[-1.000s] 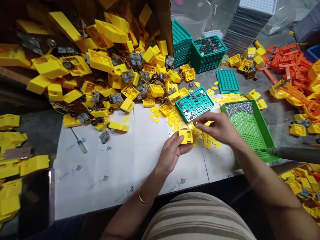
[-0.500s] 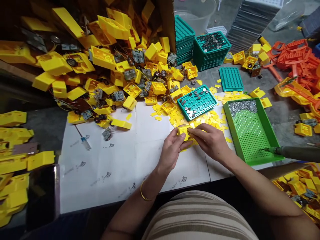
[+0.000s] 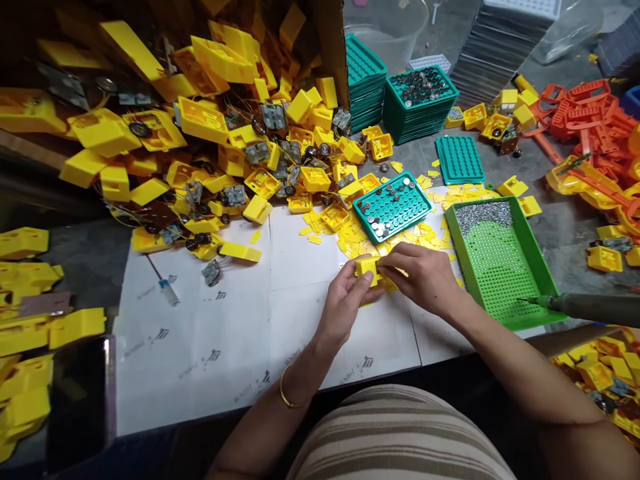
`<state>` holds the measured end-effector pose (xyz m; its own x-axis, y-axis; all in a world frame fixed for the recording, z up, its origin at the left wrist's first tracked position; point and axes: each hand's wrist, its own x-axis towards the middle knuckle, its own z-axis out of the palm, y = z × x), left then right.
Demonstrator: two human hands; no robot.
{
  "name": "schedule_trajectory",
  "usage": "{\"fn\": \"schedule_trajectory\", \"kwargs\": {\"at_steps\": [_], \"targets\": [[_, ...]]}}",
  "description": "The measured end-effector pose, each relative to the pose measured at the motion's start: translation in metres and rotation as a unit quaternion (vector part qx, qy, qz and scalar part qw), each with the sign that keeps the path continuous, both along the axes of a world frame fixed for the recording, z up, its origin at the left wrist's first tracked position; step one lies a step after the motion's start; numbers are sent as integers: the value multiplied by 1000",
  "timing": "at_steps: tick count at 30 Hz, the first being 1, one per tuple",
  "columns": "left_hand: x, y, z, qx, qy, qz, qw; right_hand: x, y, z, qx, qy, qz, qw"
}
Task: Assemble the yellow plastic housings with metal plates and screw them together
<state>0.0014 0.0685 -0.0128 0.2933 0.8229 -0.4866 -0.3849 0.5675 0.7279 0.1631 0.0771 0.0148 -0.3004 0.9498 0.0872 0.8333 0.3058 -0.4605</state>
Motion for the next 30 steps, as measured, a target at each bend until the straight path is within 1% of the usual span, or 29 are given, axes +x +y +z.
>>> {"fn": "schedule_trajectory", "kwargs": {"at_steps": [1,2,4,6,7,8,9,11,12,13,15,18,20,22,24,25,26,28,29,30], "targets": [[0,0,0,1,2,-3,1000,-1,0,1,-7,-6,3,1000],[-1,0,0,0,0,-7,1000,-1,0,1,-19,8,1,1000],[-1,1,0,-3,-10,-19,1000,0,2,0,-63,95,-17,993],[-2,1,0,-12,-22,-28,999,3,7,-3,-118,206,-30,971],[-2,1,0,-21,-28,-30,999,5,11,-5,-132,246,-33,960],[-2,2,0,-32,-34,-32,998,8,15,-7,-125,270,-39,954],[-2,2,0,-45,-39,-34,998,12,21,-8,-98,275,-52,955],[-2,2,0,-65,-45,-37,996,18,34,-11,-17,239,-88,967],[-3,2,0,-69,-45,-38,996,21,40,-12,12,207,-101,973],[-3,2,0,-71,-44,-38,996,23,46,-13,24,172,-103,979],[-3,3,0,-73,-44,-38,996,25,57,-14,8,109,-79,991],[-4,3,1,-81,-46,-41,995,26,67,-12,-24,57,-50,997],[-3,4,1,-86,-48,-39,994,26,69,-8,-34,55,-51,997],[-3,4,0,-89,-51,-35,994,27,65,-3,-33,99,-65,992],[-3,4,-1,-91,-59,-31,994,26,56,0,-47,203,-83,975],[-3,4,-1,-93,-63,-30,993,25,50,0,-67,271,-95,956],[-3,4,-2,-95,-68,-29,993,24,42,-1,-95,338,-111,930],[-3,5,-3,-101,-76,-30,991,21,26,-7,-158,448,-154,866],[-3,5,-4,-103,-80,-31,991,20,18,-10,-185,483,-174,838],[-3,5,-5,-105,-83,-32,991,18,11,-14,-210,505,-189,815]]}}
